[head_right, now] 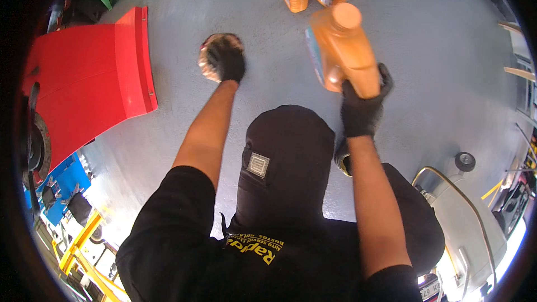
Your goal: The person kneels on the floor and uses a pump nozzle to fill several orange plastic bottles with a dark liquid. After filling, the person wipes the bottles and the floor with a cloth, then places the filled bottles together.
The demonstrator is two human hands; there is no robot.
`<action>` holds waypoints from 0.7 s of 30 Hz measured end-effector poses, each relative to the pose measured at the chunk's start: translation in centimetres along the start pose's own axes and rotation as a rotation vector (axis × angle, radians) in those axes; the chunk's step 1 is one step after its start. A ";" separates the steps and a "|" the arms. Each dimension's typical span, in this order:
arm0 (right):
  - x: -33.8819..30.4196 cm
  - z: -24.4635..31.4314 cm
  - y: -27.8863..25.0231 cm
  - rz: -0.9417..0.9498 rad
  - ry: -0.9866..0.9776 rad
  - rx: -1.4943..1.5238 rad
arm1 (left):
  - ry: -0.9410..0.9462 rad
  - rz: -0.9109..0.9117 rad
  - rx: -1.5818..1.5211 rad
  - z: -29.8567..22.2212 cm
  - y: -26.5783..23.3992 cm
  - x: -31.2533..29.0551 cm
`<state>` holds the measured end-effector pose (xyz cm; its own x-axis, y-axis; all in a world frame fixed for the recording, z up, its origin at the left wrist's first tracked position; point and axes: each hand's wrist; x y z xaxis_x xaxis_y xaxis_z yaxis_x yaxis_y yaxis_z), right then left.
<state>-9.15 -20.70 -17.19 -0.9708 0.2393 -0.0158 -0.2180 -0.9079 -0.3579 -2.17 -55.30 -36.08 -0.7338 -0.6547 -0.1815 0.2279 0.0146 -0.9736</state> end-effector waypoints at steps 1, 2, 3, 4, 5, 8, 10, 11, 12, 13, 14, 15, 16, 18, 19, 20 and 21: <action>-0.3 0.7 1.4 0.049 -0.001 -0.083 | 0.009 -0.011 -0.100 -2.9 -0.3 0.3; -0.5 1.4 2.3 0.059 0.014 -0.099 | -0.158 0.274 -0.319 -6.9 -0.8 1.9; -0.6 1.8 2.6 0.150 -0.062 -0.027 | 0.141 0.056 -0.504 -8.1 -0.6 1.2; -0.5 2.0 2.6 0.240 -0.105 0.099 | 0.411 -0.220 -0.641 -9.1 -0.5 1.0; -0.2 2.1 2.0 0.350 -0.148 0.034 | 0.617 -0.423 -0.612 -9.6 -0.3 0.5; 1.6 2.0 -2.5 0.404 -0.245 -0.093 | 0.442 -0.162 -0.865 -4.1 -0.4 -2.7; 3.3 2.5 -4.8 0.092 0.000 0.330 | 0.461 -0.151 -0.678 1.3 -1.8 -6.0; 3.8 3.2 -5.3 -0.038 0.003 0.357 | 0.100 -0.059 -1.045 2.9 -3.0 -7.0; 3.8 4.3 -5.7 -0.174 0.009 0.390 | -0.381 0.193 -1.324 3.7 -4.9 -7.8; 3.5 5.6 -5.5 -0.087 0.014 0.404 | -0.219 -0.107 -1.287 3.7 -7.1 -8.4; 2.8 7.2 -4.9 -0.006 0.017 0.418 | -0.120 -0.341 -1.228 2.7 -9.8 -9.1; 1.8 8.8 -4.1 0.020 0.051 0.425 | -0.049 -0.495 -1.251 0.8 -12.8 -9.8; 0.4 10.4 -3.1 0.204 0.105 0.464 | 0.042 -0.486 -1.405 -1.7 -16.0 -10.8; -1.2 12.4 -1.7 0.485 0.384 0.692 | 0.412 -0.502 -1.439 -7.3 -22.7 -13.7; -0.8 13.0 -1.4 0.567 0.365 0.745 | 0.581 -0.491 -1.427 -9.9 -26.0 -15.5; -0.2 13.0 -1.4 0.591 0.433 0.829 | 0.730 -0.485 -1.413 -12.1 -29.1 -17.2; 1.0 12.9 -1.2 0.554 0.386 0.927 | 0.834 -0.492 -1.422 -13.7 -31.9 -18.5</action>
<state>-11.15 -23.86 -4.73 -0.8960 -0.3283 -0.2989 0.0848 -0.7874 0.6106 -4.63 -33.36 -3.57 -0.7688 -0.2707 0.5794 -0.4676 0.8560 -0.2206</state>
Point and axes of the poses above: each hand's wrist, its own x-axis towards the middle knuckle, its own y-axis out of the palm, z = x × y, and after that the axes turned 8 degrees about -z, right-handed
